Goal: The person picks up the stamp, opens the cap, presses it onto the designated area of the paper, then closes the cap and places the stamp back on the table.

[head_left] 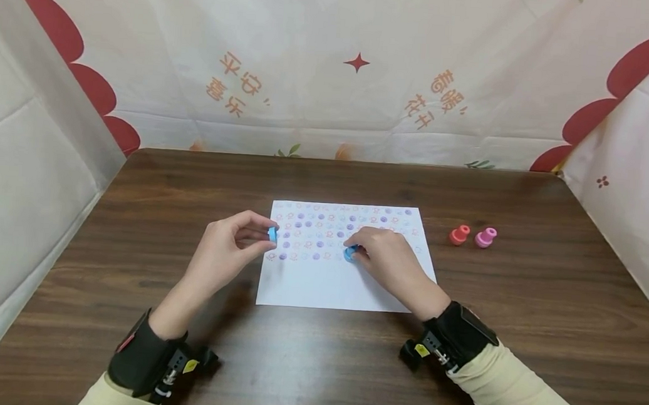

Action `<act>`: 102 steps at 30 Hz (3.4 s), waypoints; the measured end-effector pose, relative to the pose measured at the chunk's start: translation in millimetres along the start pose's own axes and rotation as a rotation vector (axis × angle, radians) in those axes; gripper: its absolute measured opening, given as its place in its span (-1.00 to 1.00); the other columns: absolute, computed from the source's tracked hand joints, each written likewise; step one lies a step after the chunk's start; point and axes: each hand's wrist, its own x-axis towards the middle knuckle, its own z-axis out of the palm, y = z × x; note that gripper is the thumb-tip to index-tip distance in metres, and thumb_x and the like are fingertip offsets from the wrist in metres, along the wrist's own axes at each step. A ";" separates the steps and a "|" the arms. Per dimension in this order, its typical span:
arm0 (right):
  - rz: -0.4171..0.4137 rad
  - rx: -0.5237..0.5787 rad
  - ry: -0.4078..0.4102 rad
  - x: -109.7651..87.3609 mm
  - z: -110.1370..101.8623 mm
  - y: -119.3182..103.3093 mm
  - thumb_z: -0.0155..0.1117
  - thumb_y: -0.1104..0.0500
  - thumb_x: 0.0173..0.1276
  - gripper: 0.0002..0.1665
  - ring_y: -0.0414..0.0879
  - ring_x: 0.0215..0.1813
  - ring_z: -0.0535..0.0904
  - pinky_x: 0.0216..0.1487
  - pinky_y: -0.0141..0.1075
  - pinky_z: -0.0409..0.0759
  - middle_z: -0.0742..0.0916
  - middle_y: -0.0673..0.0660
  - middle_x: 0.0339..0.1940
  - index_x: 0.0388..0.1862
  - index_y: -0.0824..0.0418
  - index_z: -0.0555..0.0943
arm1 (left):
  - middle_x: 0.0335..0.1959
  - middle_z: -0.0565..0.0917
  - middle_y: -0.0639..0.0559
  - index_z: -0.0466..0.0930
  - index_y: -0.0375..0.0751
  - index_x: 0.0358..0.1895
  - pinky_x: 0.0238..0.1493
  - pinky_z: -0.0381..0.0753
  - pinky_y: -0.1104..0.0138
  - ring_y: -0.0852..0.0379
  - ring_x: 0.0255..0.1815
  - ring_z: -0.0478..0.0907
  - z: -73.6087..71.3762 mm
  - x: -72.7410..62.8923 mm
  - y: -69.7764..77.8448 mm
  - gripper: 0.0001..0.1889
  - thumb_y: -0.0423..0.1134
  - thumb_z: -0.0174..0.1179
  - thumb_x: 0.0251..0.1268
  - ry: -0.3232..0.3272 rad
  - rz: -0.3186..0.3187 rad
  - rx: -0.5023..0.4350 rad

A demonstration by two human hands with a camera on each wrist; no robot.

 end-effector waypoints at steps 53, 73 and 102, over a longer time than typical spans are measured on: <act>-0.044 0.038 0.016 -0.6 -13.2 8.9 0.46 0.21 0.26 -0.78 -0.13 -0.15 0.74 -0.02 -0.17 0.72 0.82 0.08 -0.16 -0.10 0.17 0.75 | -0.11 0.79 -0.07 0.68 -0.17 -0.03 -0.09 0.78 0.16 0.06 -0.13 0.78 7.4 2.4 5.8 -0.71 -0.35 0.43 0.16 -0.038 0.002 -0.017; 0.071 0.296 0.125 -9.9 -19.1 2.2 0.52 0.27 0.18 -0.72 -0.09 -0.17 0.77 -0.09 -0.21 0.77 0.79 0.13 -0.17 -0.15 0.22 0.66 | -0.09 0.80 -0.06 0.67 -0.17 -0.03 -0.20 0.72 0.27 0.04 -0.07 0.77 16.8 4.0 7.2 -0.72 -0.33 0.41 0.19 -0.050 -0.006 -0.042; 0.062 0.523 0.175 -13.8 -18.8 -12.3 0.50 0.40 0.14 -0.71 -0.03 -0.19 0.80 -0.12 -0.32 0.76 0.79 0.18 -0.17 -0.18 0.28 0.62 | -0.05 0.76 -0.06 0.67 -0.16 -0.06 -0.09 0.77 0.25 0.02 -0.05 0.77 33.9 9.4 12.2 -0.72 -0.36 0.44 0.14 -0.083 -0.011 -0.094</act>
